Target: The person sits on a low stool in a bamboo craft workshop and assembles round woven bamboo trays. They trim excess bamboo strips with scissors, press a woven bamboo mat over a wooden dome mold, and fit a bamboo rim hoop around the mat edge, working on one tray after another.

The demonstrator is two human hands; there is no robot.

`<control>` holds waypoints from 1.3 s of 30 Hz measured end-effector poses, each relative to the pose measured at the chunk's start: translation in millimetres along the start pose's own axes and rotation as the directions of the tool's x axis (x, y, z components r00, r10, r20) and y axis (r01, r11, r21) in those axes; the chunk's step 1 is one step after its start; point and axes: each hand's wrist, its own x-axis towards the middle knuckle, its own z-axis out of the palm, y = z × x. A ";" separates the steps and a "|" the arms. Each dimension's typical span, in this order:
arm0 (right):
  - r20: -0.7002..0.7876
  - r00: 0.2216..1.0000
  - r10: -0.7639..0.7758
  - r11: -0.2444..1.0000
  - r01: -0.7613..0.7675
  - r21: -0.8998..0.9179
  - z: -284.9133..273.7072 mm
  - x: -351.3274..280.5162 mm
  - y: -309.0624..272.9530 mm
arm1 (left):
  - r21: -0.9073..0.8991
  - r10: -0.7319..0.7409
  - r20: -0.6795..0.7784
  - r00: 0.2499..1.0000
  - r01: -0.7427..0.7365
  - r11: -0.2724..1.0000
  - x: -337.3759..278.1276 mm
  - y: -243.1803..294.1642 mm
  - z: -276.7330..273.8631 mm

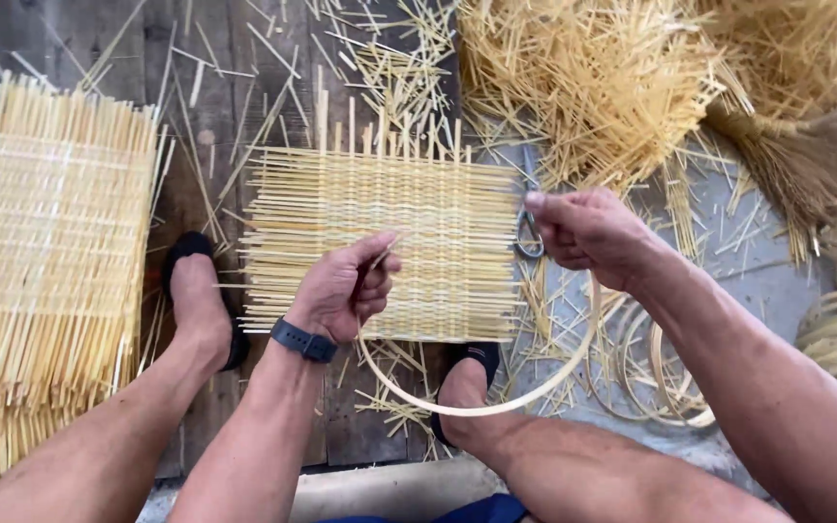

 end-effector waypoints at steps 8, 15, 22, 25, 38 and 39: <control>-0.053 0.992 -0.114 0.837 0.067 -0.543 41.0 -14.3 -47.6 | -0.098 0.027 0.040 0.999 -0.023 0.995 -24.4 9.8 -0.9; -0.155 0.977 -0.148 0.989 0.141 -0.054 38.8 -23.4 -83.8 | -0.604 0.437 -0.063 0.897 -0.383 0.699 -20.9 20.8 -18.2; 0.060 0.987 -0.148 0.979 0.155 -0.132 50.3 -9.3 -57.9 | 0.094 0.073 0.153 0.986 -0.088 0.992 -35.9 64.7 -16.1; -0.129 0.979 -0.155 0.986 0.145 -0.085 68.4 -18.3 -73.2 | 0.048 0.346 0.064 0.936 -0.349 0.936 -6.0 60.8 -35.4; -0.034 0.966 -0.256 0.842 0.240 0.483 52.7 52.9 44.4 | -0.513 0.378 -0.017 0.925 -0.333 0.791 22.0 31.3 -57.5; -0.198 0.966 -0.168 0.859 0.242 0.452 58.8 53.6 45.8 | -0.491 0.353 -0.111 0.929 -0.360 0.793 20.7 26.5 -54.6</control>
